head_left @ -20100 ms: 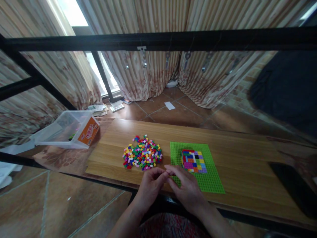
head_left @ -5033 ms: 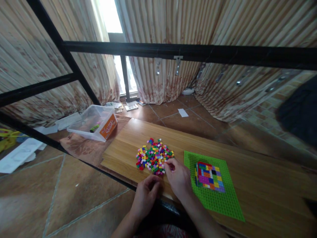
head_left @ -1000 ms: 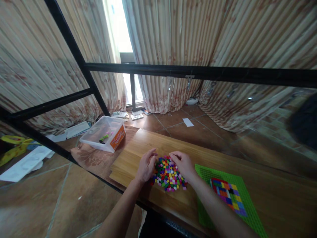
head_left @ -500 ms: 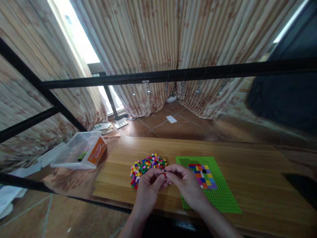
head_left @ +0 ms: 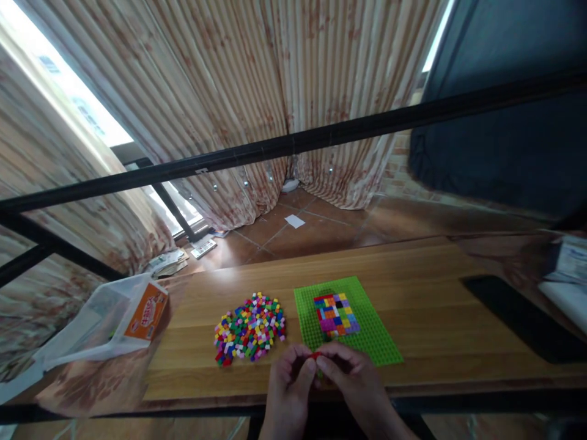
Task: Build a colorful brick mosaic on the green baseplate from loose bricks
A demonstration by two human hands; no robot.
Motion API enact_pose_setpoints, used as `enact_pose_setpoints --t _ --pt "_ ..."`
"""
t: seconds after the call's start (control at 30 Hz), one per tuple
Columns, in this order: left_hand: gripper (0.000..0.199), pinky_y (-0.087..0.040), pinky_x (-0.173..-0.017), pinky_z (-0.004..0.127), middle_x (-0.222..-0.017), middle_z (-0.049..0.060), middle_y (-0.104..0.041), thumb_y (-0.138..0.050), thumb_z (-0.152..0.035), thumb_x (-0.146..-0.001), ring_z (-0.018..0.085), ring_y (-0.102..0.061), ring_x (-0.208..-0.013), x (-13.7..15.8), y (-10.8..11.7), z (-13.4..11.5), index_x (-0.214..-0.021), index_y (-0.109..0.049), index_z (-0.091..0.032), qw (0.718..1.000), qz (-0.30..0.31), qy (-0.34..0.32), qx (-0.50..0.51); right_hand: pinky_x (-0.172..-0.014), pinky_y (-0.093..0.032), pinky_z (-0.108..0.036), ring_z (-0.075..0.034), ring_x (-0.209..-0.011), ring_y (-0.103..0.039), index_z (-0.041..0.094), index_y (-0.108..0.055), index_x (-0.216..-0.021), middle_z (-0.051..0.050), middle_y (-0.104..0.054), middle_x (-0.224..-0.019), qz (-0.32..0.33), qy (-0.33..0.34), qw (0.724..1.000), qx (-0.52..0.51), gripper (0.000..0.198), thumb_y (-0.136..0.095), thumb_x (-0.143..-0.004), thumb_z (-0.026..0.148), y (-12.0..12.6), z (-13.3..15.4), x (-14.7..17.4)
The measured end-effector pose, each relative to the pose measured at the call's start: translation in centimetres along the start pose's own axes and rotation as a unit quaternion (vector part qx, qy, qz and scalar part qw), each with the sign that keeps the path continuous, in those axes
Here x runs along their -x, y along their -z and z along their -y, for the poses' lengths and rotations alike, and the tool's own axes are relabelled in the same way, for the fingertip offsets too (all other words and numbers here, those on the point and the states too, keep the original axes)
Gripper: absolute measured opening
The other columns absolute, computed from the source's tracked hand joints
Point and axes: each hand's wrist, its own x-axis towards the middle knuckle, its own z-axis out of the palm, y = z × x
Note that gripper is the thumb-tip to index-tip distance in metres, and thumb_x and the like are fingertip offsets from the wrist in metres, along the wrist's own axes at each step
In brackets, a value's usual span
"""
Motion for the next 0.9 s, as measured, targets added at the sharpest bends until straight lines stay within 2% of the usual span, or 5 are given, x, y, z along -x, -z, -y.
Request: enact_pose_setpoints --t 0.3,0.4,0.53,0.67,0.9 --pt "0.030 -0.041 -0.052 0.022 -0.060 -0.003 -0.054 -0.069 -0.044 -0.069 0.009 -0.050 -0.050 1.0 -4.4 0.0 -0.076 -0.058 -0.017 0.999 0.025 -0.010 -0.031 -0.057 -0.043 -0.025 -0.013 -0.058 -0.051 0.021 -0.073 -0.073 0.001 -0.058 -0.060 -0.026 0.059 0.997 0.051 0.028 -0.068 -0.073 0.048 5.7 1.8 -0.5" --pt "0.029 -0.042 -0.054 0.021 -0.061 -0.004 -0.054 -0.070 -0.042 -0.069 0.009 -0.052 -0.053 1.0 -4.8 0.2 -0.076 -0.057 -0.017 0.999 0.006 -0.015 -0.038 -0.059 -0.046 -0.027 -0.016 -0.063 -0.056 0.021 -0.075 -0.081 -0.003 -0.065 -0.072 -0.087 0.107 0.984 0.116 0.030 -0.065 -0.076 0.048 8.6 1.4 -1.7" --pt "0.030 -0.044 -0.056 0.022 -0.065 -0.002 -0.057 -0.072 -0.041 -0.066 0.011 -0.054 -0.059 0.5 -4.3 0.6 -0.075 -0.059 -0.016 0.997 -0.058 -0.031 -0.051 -0.072 -0.049 -0.031 -0.020 -0.081 -0.063 0.022 -0.074 -0.087 -0.007 -0.069 -0.086 -0.082 0.187 0.950 0.236 0.028 -0.056 -0.085 0.044 11.2 1.9 -3.8" --pt "0.030 -0.044 -0.057 0.022 -0.065 -0.001 -0.057 -0.072 -0.042 -0.066 0.012 -0.055 -0.061 -0.6 -3.2 1.3 -0.074 -0.059 -0.016 0.992 -0.097 -0.054 -0.064 -0.076 -0.049 -0.032 -0.018 -0.081 -0.062 0.023 -0.073 -0.088 -0.005 -0.067 -0.087 -0.032 0.234 0.910 0.340 0.026 -0.050 -0.090 0.036 10.7 3.0 -7.1" --pt "0.027 -0.044 -0.060 0.022 -0.069 -0.001 -0.055 -0.069 -0.041 -0.072 0.012 -0.051 -0.065 -2.2 -1.6 3.4 -0.077 -0.059 -0.016 0.994 -0.076 -0.050 -0.067 -0.078 -0.045 -0.032 -0.017 -0.083 -0.058 0.023 -0.072 -0.085 -0.004 -0.062 -0.087 0.066 0.234 0.847 0.473 0.027 -0.048 -0.093 0.030 8.9 3.7 -11.0"
